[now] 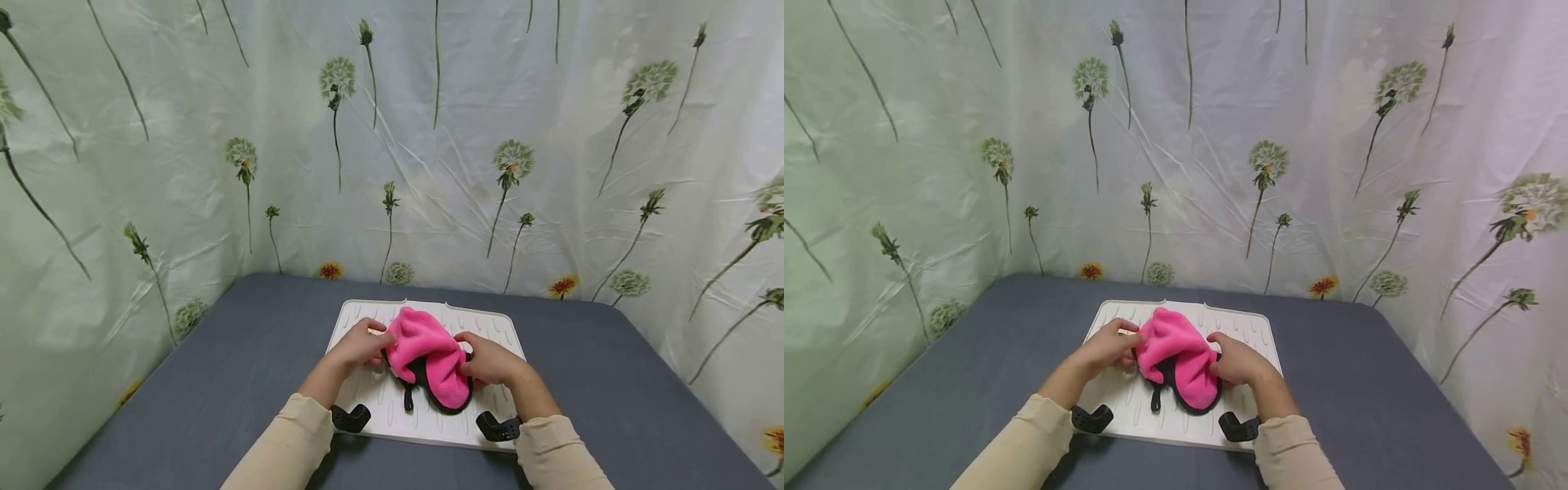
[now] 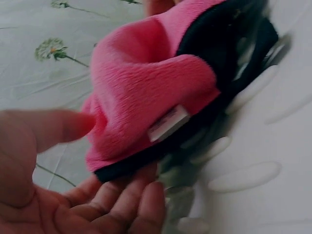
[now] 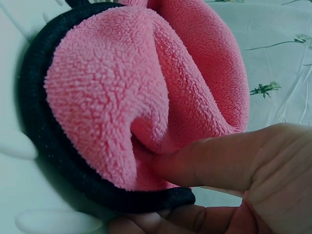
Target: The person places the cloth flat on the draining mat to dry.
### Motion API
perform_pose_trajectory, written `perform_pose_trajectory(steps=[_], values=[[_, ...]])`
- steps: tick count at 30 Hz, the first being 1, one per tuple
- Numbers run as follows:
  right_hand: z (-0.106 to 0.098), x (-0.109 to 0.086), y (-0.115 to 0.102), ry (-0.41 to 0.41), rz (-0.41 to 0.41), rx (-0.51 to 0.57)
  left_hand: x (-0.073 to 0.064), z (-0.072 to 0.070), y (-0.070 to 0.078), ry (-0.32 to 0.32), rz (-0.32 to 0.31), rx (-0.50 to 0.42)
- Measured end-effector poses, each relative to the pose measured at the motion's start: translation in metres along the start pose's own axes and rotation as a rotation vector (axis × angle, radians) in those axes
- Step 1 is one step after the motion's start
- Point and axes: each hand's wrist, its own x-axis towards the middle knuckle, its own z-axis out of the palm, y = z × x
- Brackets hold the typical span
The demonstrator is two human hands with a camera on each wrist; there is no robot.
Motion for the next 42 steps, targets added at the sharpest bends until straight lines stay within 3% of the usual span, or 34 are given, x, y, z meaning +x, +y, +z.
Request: perform_pose_trajectory(steps=[4,10,17,27,32,37,42], values=[[0.004,-0.001,0.0,0.0,0.012,0.003,-0.006,-0.005,0.001,-0.111,-0.06,-0.029],[0.007,-0.002,0.001,0.003,0.016,0.015,-0.013,-0.007,0.003,-0.196,-0.049,-0.022],[0.005,-0.002,-0.002,0.008,0.008,0.01,-0.012,-0.008,0.001,-0.165,-0.006,0.016],[-0.003,-0.002,-0.003,0.021,-0.018,0.042,-0.011,-0.019,0.002,-0.075,-0.002,0.035],[-0.004,-0.001,-0.003,-0.01,0.013,0.073,-0.01,-0.023,0.004,-0.043,-0.008,0.078],[-0.003,-0.002,-0.002,-0.079,0.046,0.109,-0.011,-0.027,0.005,-0.085,-0.029,0.089],[-0.003,-0.005,0.0,-0.079,0.037,0.121,-0.015,-0.031,0.008,-0.157,-0.044,0.099]])
